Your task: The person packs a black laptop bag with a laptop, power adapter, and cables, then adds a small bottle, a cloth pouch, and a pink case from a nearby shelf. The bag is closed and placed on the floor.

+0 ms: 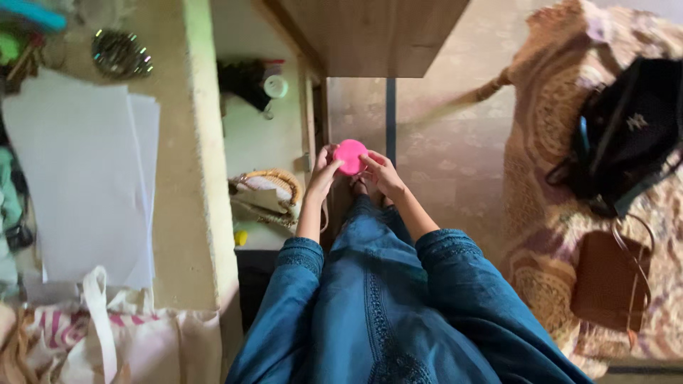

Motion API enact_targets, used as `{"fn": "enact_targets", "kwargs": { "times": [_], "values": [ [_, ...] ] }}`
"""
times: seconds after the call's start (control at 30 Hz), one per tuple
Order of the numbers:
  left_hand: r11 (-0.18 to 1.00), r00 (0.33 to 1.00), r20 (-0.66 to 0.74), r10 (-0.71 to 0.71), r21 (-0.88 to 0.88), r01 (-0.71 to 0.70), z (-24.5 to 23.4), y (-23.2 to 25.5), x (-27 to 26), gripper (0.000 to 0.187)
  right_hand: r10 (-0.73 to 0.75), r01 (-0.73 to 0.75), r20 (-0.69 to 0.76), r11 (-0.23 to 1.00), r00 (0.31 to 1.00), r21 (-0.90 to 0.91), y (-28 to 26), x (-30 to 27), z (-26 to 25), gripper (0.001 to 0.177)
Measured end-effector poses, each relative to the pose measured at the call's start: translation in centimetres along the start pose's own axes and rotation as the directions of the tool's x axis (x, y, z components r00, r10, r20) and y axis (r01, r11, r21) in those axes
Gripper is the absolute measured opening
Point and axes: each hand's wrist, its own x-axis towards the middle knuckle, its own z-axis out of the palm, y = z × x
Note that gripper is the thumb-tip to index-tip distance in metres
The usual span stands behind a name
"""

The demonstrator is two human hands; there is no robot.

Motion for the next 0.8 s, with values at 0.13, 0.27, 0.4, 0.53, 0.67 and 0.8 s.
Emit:
{"fn": "enact_targets", "kwargs": {
  "times": [0.13,0.27,0.4,0.53,0.67,0.8],
  "values": [
    [0.993,0.994,0.004,-0.111,0.049,0.111,3.3,-0.6,2.3,0.055,-0.133,0.132,-0.115,0.991,0.984,-0.016,-2.0,-1.3,-1.7,0.032],
    [0.988,0.983,0.100,-0.153,0.047,0.149,5.7,-1.5,4.9,0.056,-0.222,0.229,-0.184,0.973,0.958,0.019,-3.9,-1.9,-3.6,0.034],
    [0.946,0.942,0.116,-0.314,0.127,0.299,8.4,-1.7,7.3,0.054,-0.265,0.278,-0.306,0.961,0.915,0.000,-5.5,-2.4,-5.2,0.032],
    [0.870,0.868,0.169,-0.467,0.262,0.417,11.1,-1.4,8.9,0.052,-0.308,0.335,-0.401,0.942,0.863,-0.003,-6.2,-3.1,-6.3,0.029],
    [0.863,0.839,0.248,-0.485,0.295,0.411,14.1,-2.2,10.7,0.055,-0.305,0.364,-0.524,0.931,0.795,0.010,-6.8,-3.3,-7.8,0.028],
    [0.849,0.838,0.294,-0.459,0.422,0.317,16.7,-3.8,12.0,0.052,-0.340,0.431,-0.568,0.902,0.749,0.028,-6.7,-4.0,-9.9,0.027]
  ]
}}
